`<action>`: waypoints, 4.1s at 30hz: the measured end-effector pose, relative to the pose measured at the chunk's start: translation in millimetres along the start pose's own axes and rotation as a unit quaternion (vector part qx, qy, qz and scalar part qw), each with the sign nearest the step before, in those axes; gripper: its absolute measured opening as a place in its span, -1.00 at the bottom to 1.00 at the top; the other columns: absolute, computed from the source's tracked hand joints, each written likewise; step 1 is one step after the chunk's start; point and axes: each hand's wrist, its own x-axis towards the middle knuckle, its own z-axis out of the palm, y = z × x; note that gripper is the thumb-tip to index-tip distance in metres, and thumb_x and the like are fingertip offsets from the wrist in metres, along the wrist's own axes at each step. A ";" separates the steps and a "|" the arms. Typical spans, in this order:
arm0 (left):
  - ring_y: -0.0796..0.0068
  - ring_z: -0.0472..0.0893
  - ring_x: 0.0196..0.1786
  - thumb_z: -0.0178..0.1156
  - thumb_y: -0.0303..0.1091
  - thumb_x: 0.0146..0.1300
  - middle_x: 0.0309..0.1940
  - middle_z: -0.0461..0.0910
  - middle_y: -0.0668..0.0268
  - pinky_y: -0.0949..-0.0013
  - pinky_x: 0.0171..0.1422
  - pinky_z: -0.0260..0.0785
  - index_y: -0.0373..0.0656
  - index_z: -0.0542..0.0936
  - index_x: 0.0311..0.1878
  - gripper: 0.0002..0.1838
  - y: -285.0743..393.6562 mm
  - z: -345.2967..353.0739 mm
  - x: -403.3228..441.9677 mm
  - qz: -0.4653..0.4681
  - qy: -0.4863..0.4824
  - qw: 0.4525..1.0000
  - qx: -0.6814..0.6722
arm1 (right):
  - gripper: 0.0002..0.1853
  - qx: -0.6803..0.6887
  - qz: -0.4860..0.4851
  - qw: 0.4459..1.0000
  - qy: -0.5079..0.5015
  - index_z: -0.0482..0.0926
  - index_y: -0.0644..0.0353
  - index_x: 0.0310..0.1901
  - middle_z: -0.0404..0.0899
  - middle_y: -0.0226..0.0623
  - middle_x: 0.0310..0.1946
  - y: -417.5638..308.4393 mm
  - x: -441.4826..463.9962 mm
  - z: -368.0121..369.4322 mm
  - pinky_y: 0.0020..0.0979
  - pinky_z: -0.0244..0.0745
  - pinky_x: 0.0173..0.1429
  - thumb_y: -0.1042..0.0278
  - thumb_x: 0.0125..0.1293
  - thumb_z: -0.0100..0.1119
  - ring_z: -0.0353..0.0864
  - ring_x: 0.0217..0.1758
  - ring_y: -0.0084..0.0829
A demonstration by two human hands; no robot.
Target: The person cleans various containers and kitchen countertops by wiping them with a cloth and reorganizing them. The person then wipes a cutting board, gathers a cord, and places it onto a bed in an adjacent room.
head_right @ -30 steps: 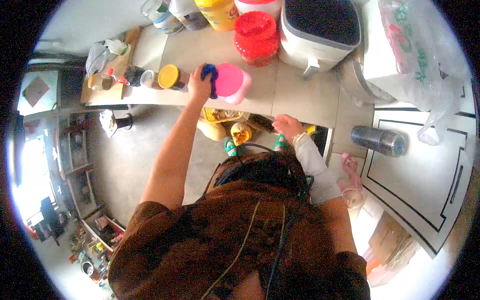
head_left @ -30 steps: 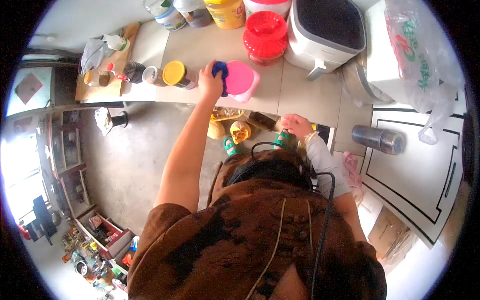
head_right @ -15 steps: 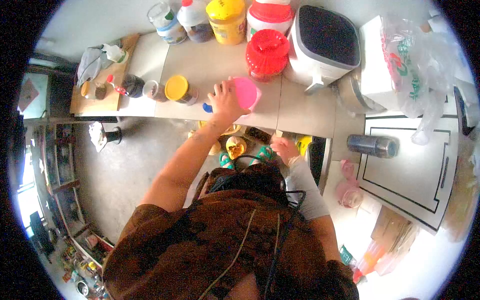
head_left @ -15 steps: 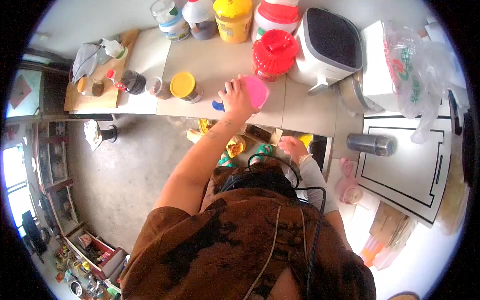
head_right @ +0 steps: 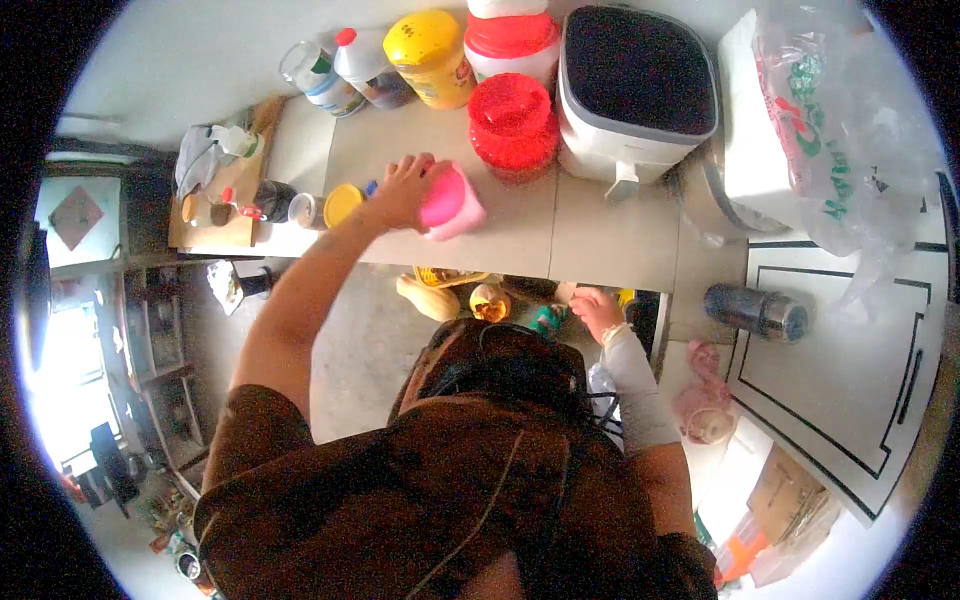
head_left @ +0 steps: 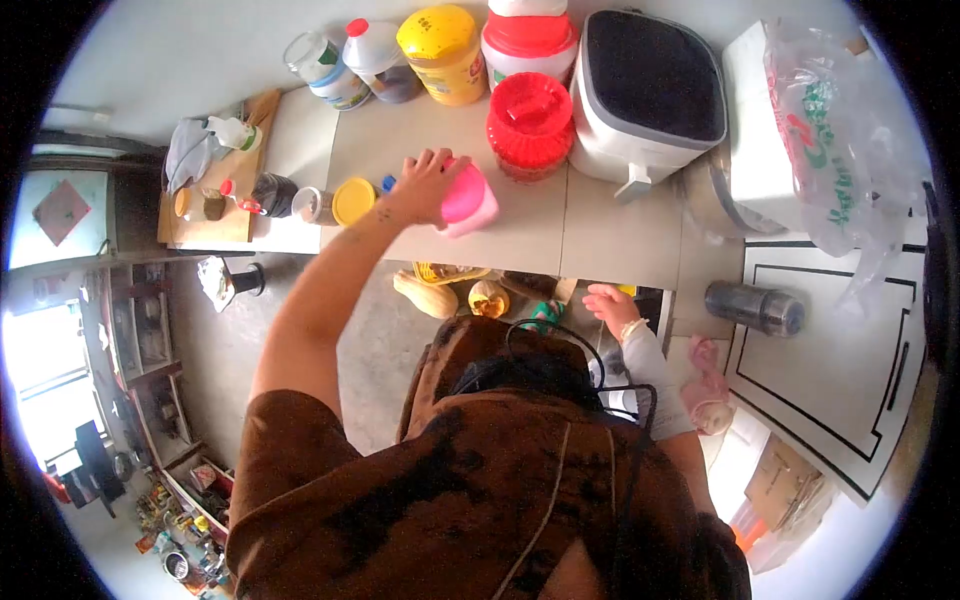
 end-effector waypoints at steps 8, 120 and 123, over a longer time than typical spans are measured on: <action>0.14 0.26 0.36 0.61 -0.17 -0.52 0.32 0.25 0.20 0.01 0.33 0.21 0.11 0.08 0.47 0.33 -72.9 -28.2 73.1 0.143 0.021 0.971 0.190 | -0.66 0.074 0.049 0.994 0.066 0.49 0.24 0.11 0.67 -0.21 -0.11 39.2 -21.8 11.6 -0.47 0.49 -0.06 0.27 0.39 -0.02 0.65 -0.09 -0.45; 0.23 0.67 -0.19 0.19 -0.32 0.12 -0.22 0.67 0.10 0.28 -0.08 0.51 -0.13 0.54 0.12 -0.56 -231.4 53.6 -67.9 -0.315 0.303 0.720 -0.539 | -0.09 -0.558 -0.407 0.713 0.120 0.26 0.02 0.31 0.23 -0.04 0.21 -239.1 147.0 327.7 -0.06 0.23 0.29 0.30 -0.21 0.42 0.24 0.25 0.01; 0.29 0.68 -0.30 0.16 -0.34 0.09 -0.37 0.68 0.08 0.31 -0.15 0.49 -0.17 0.60 0.04 -0.60 -241.1 41.2 -178.8 -0.384 0.284 0.722 -0.500 | -0.11 -0.543 -0.438 0.708 0.112 0.27 0.01 0.30 0.23 -0.07 0.22 -289.1 171.2 345.4 -0.05 0.23 0.31 0.28 -0.18 0.43 0.22 0.26 0.01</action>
